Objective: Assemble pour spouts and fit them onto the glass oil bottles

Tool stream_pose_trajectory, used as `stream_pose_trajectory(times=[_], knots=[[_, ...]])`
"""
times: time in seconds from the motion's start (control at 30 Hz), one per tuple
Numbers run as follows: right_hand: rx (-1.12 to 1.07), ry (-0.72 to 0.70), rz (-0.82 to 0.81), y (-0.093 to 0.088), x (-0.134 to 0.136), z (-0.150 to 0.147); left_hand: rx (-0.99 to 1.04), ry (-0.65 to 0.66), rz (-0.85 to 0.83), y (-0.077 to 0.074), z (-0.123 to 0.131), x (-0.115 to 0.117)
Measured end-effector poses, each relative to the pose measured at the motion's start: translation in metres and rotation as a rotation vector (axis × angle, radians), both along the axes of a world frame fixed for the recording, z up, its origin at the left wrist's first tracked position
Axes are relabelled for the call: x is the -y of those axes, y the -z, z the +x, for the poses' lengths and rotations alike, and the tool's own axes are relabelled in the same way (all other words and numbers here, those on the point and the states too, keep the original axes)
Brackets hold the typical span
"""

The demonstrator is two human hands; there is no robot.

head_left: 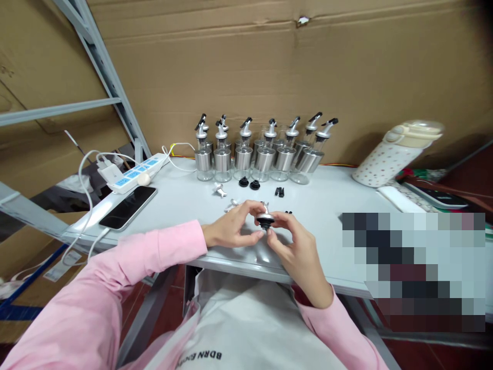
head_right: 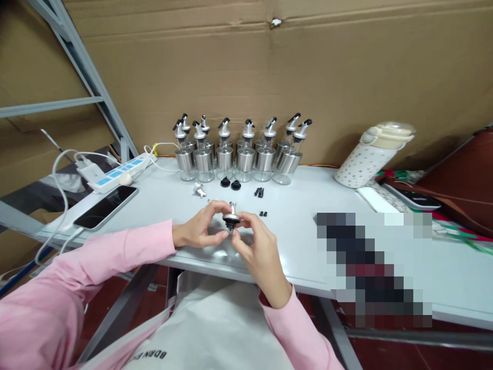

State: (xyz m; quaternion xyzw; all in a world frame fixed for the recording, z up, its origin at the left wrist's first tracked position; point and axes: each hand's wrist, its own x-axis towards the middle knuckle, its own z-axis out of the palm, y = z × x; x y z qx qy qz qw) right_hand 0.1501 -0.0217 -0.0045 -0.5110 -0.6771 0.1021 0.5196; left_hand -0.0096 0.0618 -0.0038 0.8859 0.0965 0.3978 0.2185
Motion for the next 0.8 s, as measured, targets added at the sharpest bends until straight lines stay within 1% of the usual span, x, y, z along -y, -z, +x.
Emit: stream_pose_trajectory(times=[0.07,0.23,0.43,0.63,0.8], knots=[[0.010,-0.002,-0.003,-0.0007,0.0002,-0.0002,0.008,-0.005,0.000,-0.0017,0.0007,0.0004],[0.068,-0.022,-0.008,-0.0040,0.0015,-0.0011,0.036,0.032,0.039,-0.0058,0.0035,-0.0003],[0.017,-0.017,0.013,-0.0030,0.0010,-0.0001,0.064,0.017,0.052,-0.0052,0.0033,-0.0012],[0.047,-0.017,-0.013,0.0001,0.0018,0.0010,0.003,0.019,0.047,-0.0056,0.0016,-0.0027],[0.070,-0.016,0.016,0.0021,0.0014,0.0012,-0.058,0.013,0.033,-0.0057,0.0010,-0.0030]])
